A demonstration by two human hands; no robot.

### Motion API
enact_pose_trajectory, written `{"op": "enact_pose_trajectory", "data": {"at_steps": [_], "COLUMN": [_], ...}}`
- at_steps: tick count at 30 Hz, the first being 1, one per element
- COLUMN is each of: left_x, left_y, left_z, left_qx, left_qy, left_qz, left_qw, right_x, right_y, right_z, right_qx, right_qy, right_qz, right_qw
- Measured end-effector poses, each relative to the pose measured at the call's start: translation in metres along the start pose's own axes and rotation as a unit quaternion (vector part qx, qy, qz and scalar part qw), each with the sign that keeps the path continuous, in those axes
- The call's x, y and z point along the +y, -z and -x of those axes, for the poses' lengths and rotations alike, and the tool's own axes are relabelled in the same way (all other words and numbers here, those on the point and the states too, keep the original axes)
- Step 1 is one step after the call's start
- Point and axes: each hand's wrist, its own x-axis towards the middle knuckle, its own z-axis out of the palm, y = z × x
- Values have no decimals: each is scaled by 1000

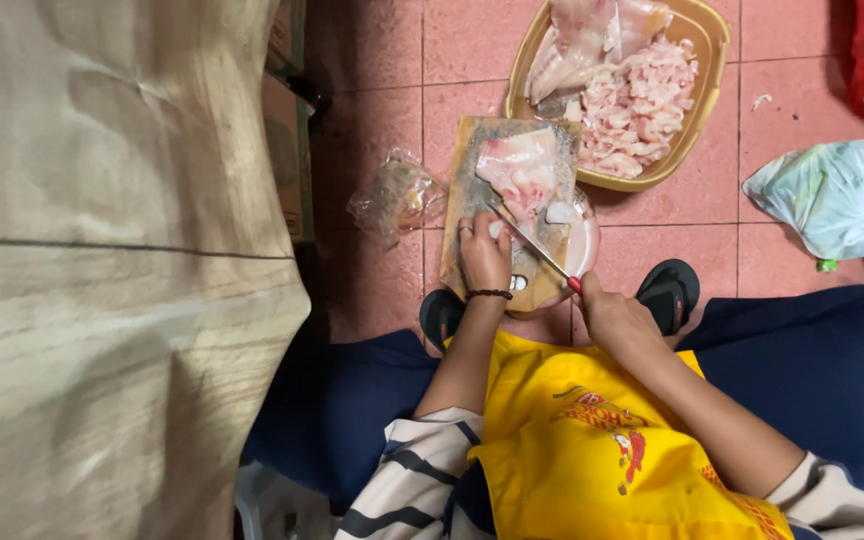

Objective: Slicing raw meat into small pieces on a wooden cutting board.

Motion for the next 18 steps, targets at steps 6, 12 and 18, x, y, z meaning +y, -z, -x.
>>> {"op": "enact_pose_trajectory", "data": {"at_steps": [6,12,18], "left_x": [1,-2,-8], "left_y": [3,0,-9], "left_z": [-1,1,-2], "left_qx": [-10,9,-2], "left_qy": [-7,-3,-10], "left_qz": [18,17,25], "left_qw": [1000,1000,1000], "right_x": [-24,-28,0], "right_y": [-2,5,-20], "right_z": [-56,-34,-26], "right_qx": [7,-32,-31], "right_qy": [48,18,2], "right_qz": [-52,-74,-80], "right_qw": [997,997,996]}}
